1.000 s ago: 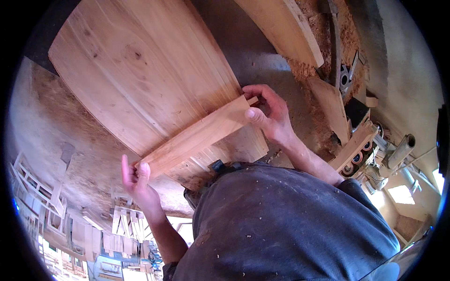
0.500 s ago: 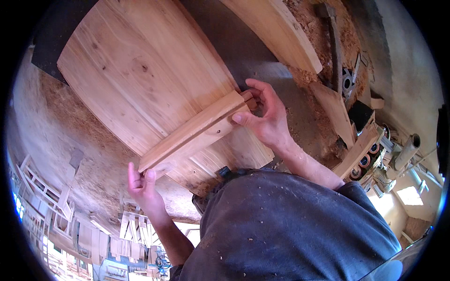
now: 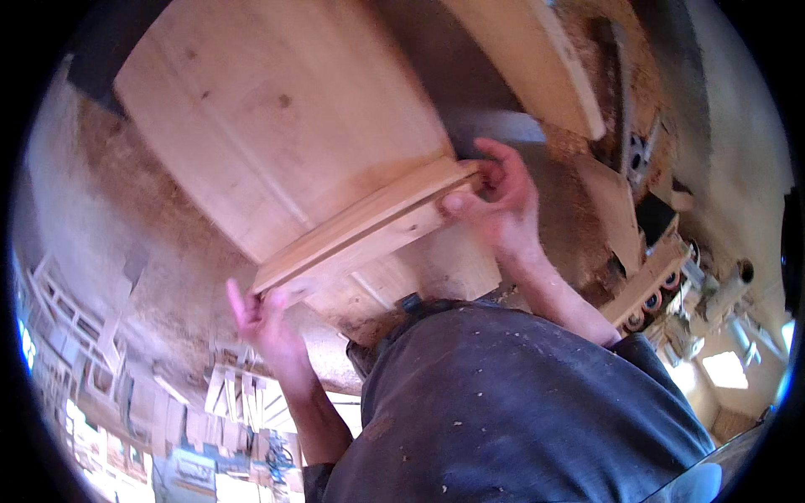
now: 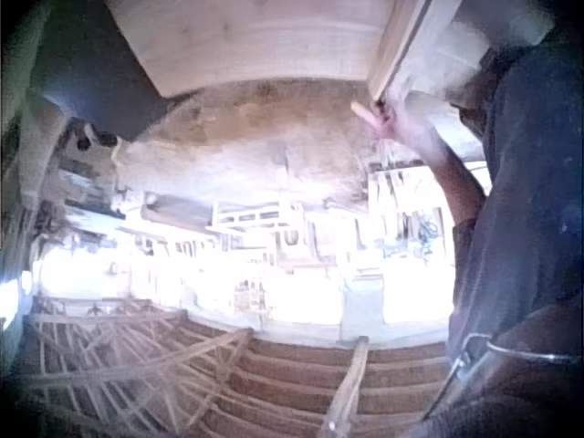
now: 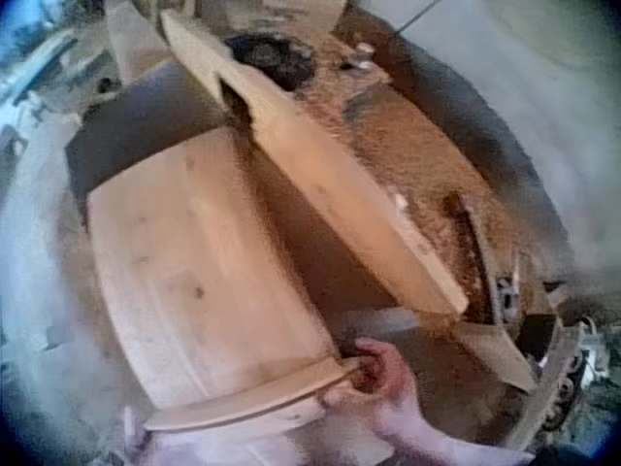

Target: The person shapes wood boards using a jointer machine and a hammer. The person runs the edges of a board over the jointer blades, taps a wooden component with a hammer, and moves boards between a table and the machine.

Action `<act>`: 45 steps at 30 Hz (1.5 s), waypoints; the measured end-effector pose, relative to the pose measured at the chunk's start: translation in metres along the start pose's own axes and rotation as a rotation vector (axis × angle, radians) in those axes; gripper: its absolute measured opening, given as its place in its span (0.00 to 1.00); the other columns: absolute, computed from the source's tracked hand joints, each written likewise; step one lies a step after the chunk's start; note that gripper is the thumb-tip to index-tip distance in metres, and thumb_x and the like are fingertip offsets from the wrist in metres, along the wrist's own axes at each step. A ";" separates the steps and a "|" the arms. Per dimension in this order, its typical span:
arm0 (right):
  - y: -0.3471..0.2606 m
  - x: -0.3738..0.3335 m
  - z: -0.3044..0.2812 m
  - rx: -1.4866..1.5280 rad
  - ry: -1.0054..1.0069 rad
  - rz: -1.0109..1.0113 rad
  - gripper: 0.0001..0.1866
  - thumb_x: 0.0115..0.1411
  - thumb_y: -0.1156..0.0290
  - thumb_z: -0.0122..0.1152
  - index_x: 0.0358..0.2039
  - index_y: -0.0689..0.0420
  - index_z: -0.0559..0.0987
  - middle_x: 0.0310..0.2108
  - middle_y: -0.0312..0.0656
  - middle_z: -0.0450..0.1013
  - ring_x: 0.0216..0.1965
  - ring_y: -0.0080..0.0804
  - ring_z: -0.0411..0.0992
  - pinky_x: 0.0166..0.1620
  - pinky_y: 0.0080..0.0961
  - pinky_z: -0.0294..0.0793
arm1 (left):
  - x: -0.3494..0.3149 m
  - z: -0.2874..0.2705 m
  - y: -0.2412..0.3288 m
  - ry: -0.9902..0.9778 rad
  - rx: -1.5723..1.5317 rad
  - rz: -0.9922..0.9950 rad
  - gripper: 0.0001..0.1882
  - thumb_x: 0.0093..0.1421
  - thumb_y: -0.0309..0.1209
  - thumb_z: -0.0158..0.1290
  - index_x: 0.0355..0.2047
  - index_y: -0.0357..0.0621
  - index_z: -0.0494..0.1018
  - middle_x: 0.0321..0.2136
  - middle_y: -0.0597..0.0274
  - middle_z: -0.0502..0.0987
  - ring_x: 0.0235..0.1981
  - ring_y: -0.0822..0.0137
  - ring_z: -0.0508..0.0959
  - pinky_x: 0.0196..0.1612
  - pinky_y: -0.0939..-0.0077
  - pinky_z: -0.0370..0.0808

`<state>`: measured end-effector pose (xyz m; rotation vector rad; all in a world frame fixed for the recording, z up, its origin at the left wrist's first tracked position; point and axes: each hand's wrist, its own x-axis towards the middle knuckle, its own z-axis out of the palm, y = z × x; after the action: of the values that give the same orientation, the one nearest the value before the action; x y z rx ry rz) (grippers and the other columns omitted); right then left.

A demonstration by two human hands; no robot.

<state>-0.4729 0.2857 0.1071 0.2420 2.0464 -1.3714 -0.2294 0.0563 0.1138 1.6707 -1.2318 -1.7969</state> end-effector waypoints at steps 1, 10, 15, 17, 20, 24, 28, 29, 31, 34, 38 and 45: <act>0.004 0.001 0.004 -0.007 -0.025 -0.011 0.45 0.48 0.71 0.80 0.64 0.62 0.65 0.46 0.47 0.77 0.45 0.32 0.78 0.50 0.30 0.79 | 0.001 -0.002 0.002 -0.018 0.019 -0.017 0.52 0.51 0.19 0.65 0.72 0.27 0.47 0.44 0.50 0.76 0.45 0.61 0.79 0.49 0.70 0.78; 0.005 0.001 -0.007 0.100 -0.033 -0.069 0.36 0.56 0.73 0.74 0.63 0.64 0.67 0.45 0.43 0.75 0.41 0.28 0.75 0.48 0.26 0.78 | 0.003 0.009 -0.007 -0.032 -0.044 0.049 0.49 0.53 0.23 0.71 0.68 0.22 0.54 0.42 0.50 0.78 0.40 0.67 0.81 0.42 0.75 0.82; -0.010 -0.002 -0.004 -0.129 -0.031 -0.077 0.26 0.62 0.59 0.68 0.55 0.61 0.75 0.39 0.35 0.75 0.37 0.22 0.72 0.39 0.22 0.71 | -0.008 0.002 0.004 -0.074 0.174 -0.034 0.41 0.56 0.30 0.71 0.63 0.20 0.64 0.43 0.47 0.80 0.42 0.67 0.81 0.42 0.77 0.80; -0.017 -0.003 -0.012 -0.230 -0.019 0.019 0.23 0.65 0.51 0.64 0.48 0.59 0.79 0.35 0.31 0.75 0.34 0.19 0.70 0.35 0.22 0.68 | -0.013 -0.006 0.017 -0.131 0.217 -0.118 0.39 0.57 0.34 0.71 0.61 0.20 0.67 0.44 0.47 0.80 0.42 0.68 0.81 0.42 0.77 0.80; -0.020 0.008 -0.032 -0.294 -0.088 0.163 0.22 0.67 0.44 0.59 0.33 0.52 0.82 0.23 0.25 0.70 0.27 0.15 0.66 0.29 0.21 0.61 | -0.015 -0.017 0.017 -0.232 0.365 -0.104 0.37 0.57 0.38 0.70 0.57 0.22 0.71 0.44 0.49 0.80 0.41 0.67 0.82 0.43 0.76 0.80; -0.016 0.008 -0.039 -0.425 -0.168 0.069 0.22 0.68 0.47 0.59 0.38 0.55 0.82 0.25 0.29 0.73 0.29 0.16 0.68 0.32 0.19 0.63 | -0.009 -0.018 -0.001 -0.211 0.677 0.257 0.35 0.57 0.39 0.70 0.57 0.24 0.72 0.42 0.55 0.81 0.40 0.67 0.82 0.42 0.78 0.78; -0.012 -0.009 -0.026 -0.523 -0.131 -0.189 0.20 0.67 0.58 0.61 0.49 0.62 0.80 0.36 0.39 0.77 0.40 0.25 0.73 0.45 0.23 0.72 | -0.015 -0.011 -0.005 -0.146 0.432 0.192 0.33 0.57 0.34 0.71 0.55 0.24 0.73 0.45 0.52 0.82 0.43 0.67 0.82 0.47 0.74 0.79; -0.011 -0.015 -0.022 -0.485 -0.102 -0.241 0.20 0.67 0.62 0.62 0.53 0.63 0.78 0.40 0.43 0.78 0.44 0.29 0.75 0.50 0.26 0.74 | -0.016 -0.009 -0.008 -0.127 0.374 0.174 0.32 0.56 0.32 0.71 0.55 0.23 0.73 0.46 0.51 0.82 0.44 0.67 0.82 0.48 0.74 0.79; -0.006 -0.019 -0.017 -0.412 -0.078 -0.237 0.22 0.66 0.66 0.63 0.57 0.62 0.75 0.44 0.43 0.77 0.45 0.28 0.74 0.51 0.25 0.74 | -0.013 -0.008 -0.011 -0.102 0.310 0.149 0.32 0.56 0.29 0.70 0.56 0.22 0.72 0.46 0.50 0.82 0.44 0.68 0.82 0.49 0.73 0.79; -0.003 -0.022 -0.016 -0.306 -0.073 -0.182 0.25 0.66 0.70 0.62 0.62 0.61 0.72 0.46 0.43 0.77 0.46 0.27 0.74 0.53 0.25 0.74 | -0.009 -0.006 -0.010 -0.095 0.299 0.123 0.33 0.55 0.25 0.70 0.58 0.21 0.70 0.47 0.48 0.82 0.45 0.67 0.82 0.49 0.73 0.79; -0.002 -0.024 -0.014 -0.304 -0.028 -0.142 0.26 0.66 0.72 0.61 0.65 0.61 0.70 0.47 0.43 0.77 0.47 0.26 0.74 0.53 0.24 0.73 | -0.012 -0.006 -0.004 -0.091 0.348 0.088 0.37 0.55 0.23 0.69 0.62 0.20 0.65 0.49 0.45 0.81 0.46 0.67 0.82 0.49 0.73 0.80; -0.006 -0.027 -0.016 -0.278 -0.014 -0.083 0.33 0.64 0.72 0.63 0.68 0.62 0.64 0.48 0.45 0.78 0.47 0.26 0.75 0.53 0.25 0.75 | -0.011 -0.001 -0.006 -0.073 0.357 0.054 0.42 0.55 0.23 0.68 0.66 0.21 0.60 0.52 0.43 0.79 0.47 0.67 0.81 0.50 0.73 0.79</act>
<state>-0.4619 0.3023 0.1315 0.0272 2.2261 -1.1145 -0.2240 0.0680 0.1159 1.7444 -1.6943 -1.6941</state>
